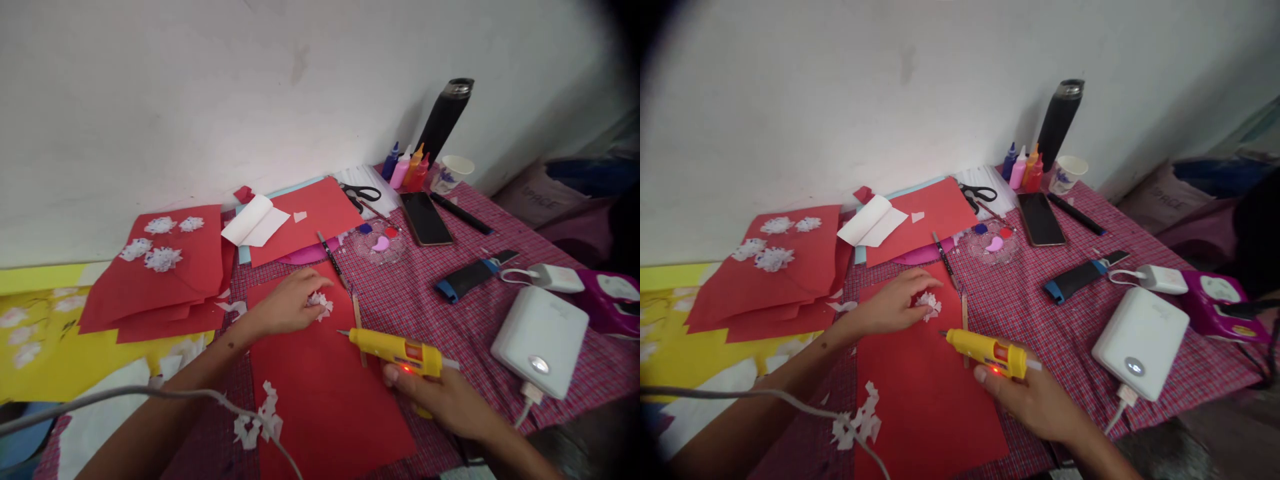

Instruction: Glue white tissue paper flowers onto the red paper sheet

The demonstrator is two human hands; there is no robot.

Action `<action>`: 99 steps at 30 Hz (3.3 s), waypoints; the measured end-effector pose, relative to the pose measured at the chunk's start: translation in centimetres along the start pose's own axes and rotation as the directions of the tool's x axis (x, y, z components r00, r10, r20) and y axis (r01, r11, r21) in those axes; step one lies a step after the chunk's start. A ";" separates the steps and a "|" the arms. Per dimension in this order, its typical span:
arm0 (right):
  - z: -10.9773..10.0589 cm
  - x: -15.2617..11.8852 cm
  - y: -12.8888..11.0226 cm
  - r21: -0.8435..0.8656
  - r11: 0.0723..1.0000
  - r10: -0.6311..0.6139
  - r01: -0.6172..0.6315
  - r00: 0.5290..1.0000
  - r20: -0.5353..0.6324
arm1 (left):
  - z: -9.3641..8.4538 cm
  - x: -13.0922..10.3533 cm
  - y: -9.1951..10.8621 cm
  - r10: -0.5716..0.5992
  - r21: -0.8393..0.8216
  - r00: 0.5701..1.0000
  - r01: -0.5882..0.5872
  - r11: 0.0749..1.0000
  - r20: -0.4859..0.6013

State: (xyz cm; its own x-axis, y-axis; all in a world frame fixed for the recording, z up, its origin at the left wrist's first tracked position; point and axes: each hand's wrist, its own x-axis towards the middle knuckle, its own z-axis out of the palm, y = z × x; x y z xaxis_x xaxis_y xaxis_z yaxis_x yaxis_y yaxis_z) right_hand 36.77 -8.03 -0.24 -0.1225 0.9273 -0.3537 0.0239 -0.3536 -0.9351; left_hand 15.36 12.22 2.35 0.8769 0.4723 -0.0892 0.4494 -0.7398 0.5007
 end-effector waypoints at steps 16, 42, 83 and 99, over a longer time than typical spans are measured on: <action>-0.7 0.1 1.4 -0.050 0.996 -0.078 0.074 0.993 -0.090 | -0.8 -17.6 3.1 -0.537 -0.251 0.720 0.476 0.843 -0.439; 0.2 0.2 2.1 -0.185 0.953 -0.268 0.239 0.951 -0.151 | 5.5 -22.6 6.6 -0.352 -0.146 0.838 0.321 0.936 -0.417; 0.9 -0.9 0.4 -0.127 0.976 -0.200 0.178 0.962 -0.184 | 3.7 -15.1 4.3 -0.606 -0.887 0.776 0.141 0.441 -0.178; 3.0 5.0 -10.9 -0.607 0.769 -0.173 0.202 0.979 0.107 | 4.9 -10.7 -0.8 -0.523 -0.831 0.823 0.121 0.542 -0.221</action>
State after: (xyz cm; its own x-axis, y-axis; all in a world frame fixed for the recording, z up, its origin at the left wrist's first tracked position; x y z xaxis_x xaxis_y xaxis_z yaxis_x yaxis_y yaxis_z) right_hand 32.89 0.05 8.24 -0.2303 0.9559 -0.1823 0.5956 -0.0097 -0.8032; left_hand 6.45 5.41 -1.31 0.4496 0.8814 -0.1451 0.2084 0.0545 0.9765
